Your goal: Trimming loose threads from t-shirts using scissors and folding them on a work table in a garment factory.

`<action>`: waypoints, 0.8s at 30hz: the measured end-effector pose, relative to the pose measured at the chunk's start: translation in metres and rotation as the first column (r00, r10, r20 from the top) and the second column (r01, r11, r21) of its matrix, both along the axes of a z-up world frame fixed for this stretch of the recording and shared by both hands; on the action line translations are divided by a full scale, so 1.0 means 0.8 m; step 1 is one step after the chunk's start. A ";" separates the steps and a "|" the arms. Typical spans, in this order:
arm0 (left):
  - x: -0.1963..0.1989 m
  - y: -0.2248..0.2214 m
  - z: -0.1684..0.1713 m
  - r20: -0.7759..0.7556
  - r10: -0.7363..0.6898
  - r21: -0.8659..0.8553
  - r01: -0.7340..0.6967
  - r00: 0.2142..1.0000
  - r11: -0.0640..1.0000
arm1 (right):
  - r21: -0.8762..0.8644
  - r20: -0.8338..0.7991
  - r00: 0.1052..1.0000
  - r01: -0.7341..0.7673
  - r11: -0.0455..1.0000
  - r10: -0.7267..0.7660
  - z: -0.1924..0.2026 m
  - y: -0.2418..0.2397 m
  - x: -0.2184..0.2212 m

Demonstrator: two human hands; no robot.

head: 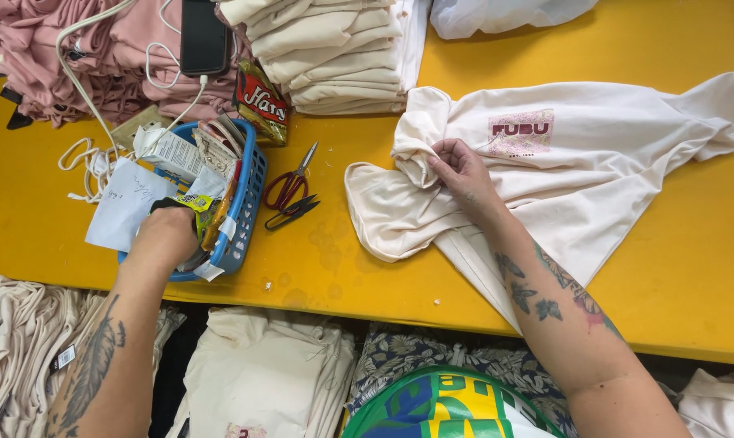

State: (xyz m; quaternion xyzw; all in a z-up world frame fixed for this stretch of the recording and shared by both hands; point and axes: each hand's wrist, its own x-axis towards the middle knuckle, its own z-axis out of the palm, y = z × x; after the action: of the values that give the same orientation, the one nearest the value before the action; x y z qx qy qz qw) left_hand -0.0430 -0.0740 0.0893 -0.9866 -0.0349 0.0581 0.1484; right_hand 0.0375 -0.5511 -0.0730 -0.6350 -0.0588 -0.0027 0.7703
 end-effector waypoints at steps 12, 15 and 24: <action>-0.006 0.021 -0.004 0.182 -0.030 -0.205 0.068 0.983 0.976 | -0.043 0.033 0.999 0.002 0.999 -0.001 -0.024 -0.003 0.008; -0.003 0.035 -0.008 0.243 -0.022 -0.200 0.072 0.970 0.977 | -0.039 0.034 0.999 -0.009 0.999 0.011 -0.025 -0.007 0.012; -0.010 0.031 0.003 0.363 0.001 -0.171 0.065 0.932 0.983 | -0.076 0.050 0.999 -0.007 0.997 0.010 -0.031 -0.010 0.016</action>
State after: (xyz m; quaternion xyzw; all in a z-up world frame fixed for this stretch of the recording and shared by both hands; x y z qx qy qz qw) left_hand -0.0508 -0.0488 0.0915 -0.9902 -0.0401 -0.1240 0.0504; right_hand 0.0502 -0.5590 -0.0982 -0.6634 -0.0808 -0.0131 0.7437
